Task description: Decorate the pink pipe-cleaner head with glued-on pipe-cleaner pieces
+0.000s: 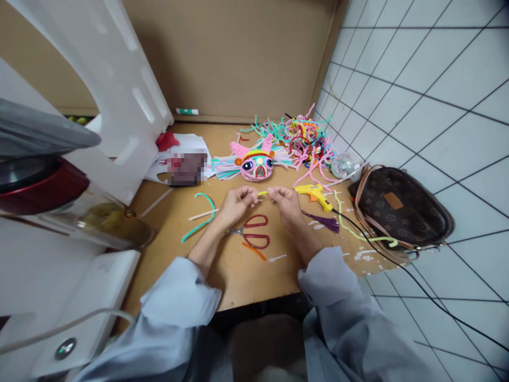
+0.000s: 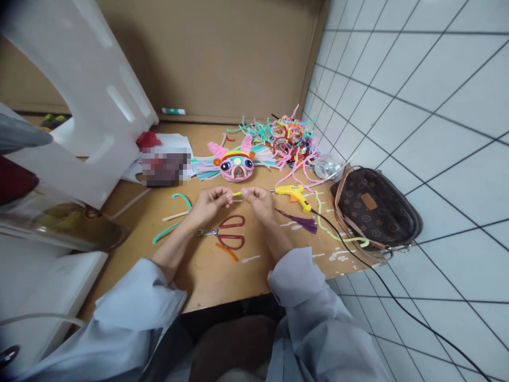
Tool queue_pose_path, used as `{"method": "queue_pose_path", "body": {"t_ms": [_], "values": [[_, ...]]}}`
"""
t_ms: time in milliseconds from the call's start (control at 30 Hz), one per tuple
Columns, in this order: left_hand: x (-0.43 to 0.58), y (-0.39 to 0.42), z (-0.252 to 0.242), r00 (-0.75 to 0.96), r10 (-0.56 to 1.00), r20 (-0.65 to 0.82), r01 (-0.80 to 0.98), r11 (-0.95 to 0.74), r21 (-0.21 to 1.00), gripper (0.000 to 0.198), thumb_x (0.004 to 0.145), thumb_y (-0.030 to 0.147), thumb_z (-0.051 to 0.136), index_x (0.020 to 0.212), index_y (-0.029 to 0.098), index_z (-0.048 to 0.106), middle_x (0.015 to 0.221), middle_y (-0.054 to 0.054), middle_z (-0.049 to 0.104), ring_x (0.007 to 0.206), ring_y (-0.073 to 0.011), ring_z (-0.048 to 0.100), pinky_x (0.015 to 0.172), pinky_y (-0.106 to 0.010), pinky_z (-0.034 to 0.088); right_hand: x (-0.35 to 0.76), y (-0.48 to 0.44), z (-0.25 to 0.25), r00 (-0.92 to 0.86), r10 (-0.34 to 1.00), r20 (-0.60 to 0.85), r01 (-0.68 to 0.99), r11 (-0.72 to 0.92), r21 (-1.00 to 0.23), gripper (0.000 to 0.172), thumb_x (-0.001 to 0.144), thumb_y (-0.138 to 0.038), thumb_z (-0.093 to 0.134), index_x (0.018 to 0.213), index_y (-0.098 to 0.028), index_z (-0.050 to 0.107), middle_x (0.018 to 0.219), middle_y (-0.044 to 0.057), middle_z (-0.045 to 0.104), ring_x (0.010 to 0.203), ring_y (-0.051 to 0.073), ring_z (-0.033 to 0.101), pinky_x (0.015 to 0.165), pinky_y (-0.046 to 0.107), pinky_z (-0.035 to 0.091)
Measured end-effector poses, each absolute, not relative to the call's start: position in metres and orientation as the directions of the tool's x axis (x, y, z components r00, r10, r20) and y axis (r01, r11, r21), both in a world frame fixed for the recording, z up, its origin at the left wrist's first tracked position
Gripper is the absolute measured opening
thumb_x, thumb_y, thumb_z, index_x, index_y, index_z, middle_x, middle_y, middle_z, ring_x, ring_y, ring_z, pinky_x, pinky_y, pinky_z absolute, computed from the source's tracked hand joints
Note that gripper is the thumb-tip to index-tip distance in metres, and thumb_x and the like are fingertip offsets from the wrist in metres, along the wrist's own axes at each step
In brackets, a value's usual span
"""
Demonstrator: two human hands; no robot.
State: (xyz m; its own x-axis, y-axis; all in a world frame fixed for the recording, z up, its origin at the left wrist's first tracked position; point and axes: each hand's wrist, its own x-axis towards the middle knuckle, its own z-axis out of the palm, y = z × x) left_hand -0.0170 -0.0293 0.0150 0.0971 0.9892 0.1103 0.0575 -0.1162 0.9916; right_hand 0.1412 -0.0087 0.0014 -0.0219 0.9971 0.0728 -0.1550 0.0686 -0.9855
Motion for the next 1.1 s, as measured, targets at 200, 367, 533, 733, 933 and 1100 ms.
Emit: {"method": "queue_pose_path", "body": {"t_ms": [200,367,533,733,933,1100], "values": [[-0.0199,-0.0279,0.0156,0.080,0.991,0.107,0.048,-0.111,0.993,0.033,0.067,0.049,0.074,0.068,0.018,0.062,0.062,0.000,0.061,0.056,-0.0105,0.049,0.062,-0.025,0.041,0.1398,-0.0067,0.0017,-0.054,0.998,0.017,-0.229,0.004,-0.973,0.047,0.055,-0.061,0.082,0.054,-0.021,0.056,0.052,-0.006,0.048,0.057,0.009,0.038,0.061,0.027,0.034],[-0.0193,-0.0272,0.0131,0.016,0.995,0.099,0.052,-0.100,0.994,0.036,0.067,0.051,0.077,0.070,0.018,0.064,0.063,0.000,0.062,0.058,-0.0110,0.050,0.063,-0.025,0.042,0.1427,-0.0059,0.0039,0.033,0.999,-0.003,-0.140,0.002,-0.990,0.046,0.050,-0.056,0.086,0.058,-0.020,0.059,0.055,-0.006,0.052,0.059,0.009,0.041,0.062,0.027,0.036],[-0.0209,-0.0267,0.0121,-0.005,0.993,0.115,0.027,-0.115,0.993,0.038,0.066,0.052,0.078,0.071,0.018,0.063,0.064,0.000,0.062,0.058,-0.0107,0.051,0.063,-0.025,0.043,0.1424,-0.0057,0.0020,-0.009,1.000,0.014,-0.140,0.012,-0.990,0.046,0.053,-0.057,0.085,0.058,-0.021,0.056,0.053,-0.007,0.047,0.057,0.008,0.035,0.058,0.025,0.031],[-0.0253,-0.0238,0.0107,0.016,0.995,0.100,0.013,-0.100,0.995,0.039,0.066,0.052,0.079,0.070,0.018,0.062,0.064,0.000,0.061,0.058,-0.0104,0.049,0.061,-0.025,0.040,0.1402,-0.0058,0.0007,-0.086,0.996,0.010,-0.177,-0.005,-0.984,0.048,0.054,-0.063,0.081,0.058,-0.022,0.057,0.055,-0.006,0.049,0.058,0.009,0.038,0.060,0.026,0.032],[-0.0251,-0.0233,0.0094,0.004,0.995,0.100,-0.037,-0.100,0.994,0.034,0.067,0.047,0.078,0.075,0.017,0.062,0.067,0.000,0.063,0.061,-0.0104,0.052,0.063,-0.024,0.041,0.1437,-0.0073,0.0060,-0.108,0.991,0.077,-0.136,0.062,-0.989,0.046,0.060,-0.062,0.077,0.057,-0.021,0.057,0.054,-0.005,0.045,0.058,0.009,0.035,0.060,0.026,0.028],[-0.0223,-0.0255,0.0126,-0.004,0.996,0.090,-0.005,-0.090,0.996,0.030,0.065,0.041,0.078,0.078,0.017,0.064,0.064,0.001,0.062,0.059,-0.0107,0.051,0.062,-0.025,0.040,0.1428,-0.0082,0.0048,-0.089,0.993,0.081,-0.054,0.077,-0.996,0.046,0.061,-0.061,0.076,0.058,-0.021,0.053,0.056,-0.007,0.042,0.060,0.009,0.032,0.061,0.027,0.027]]}}
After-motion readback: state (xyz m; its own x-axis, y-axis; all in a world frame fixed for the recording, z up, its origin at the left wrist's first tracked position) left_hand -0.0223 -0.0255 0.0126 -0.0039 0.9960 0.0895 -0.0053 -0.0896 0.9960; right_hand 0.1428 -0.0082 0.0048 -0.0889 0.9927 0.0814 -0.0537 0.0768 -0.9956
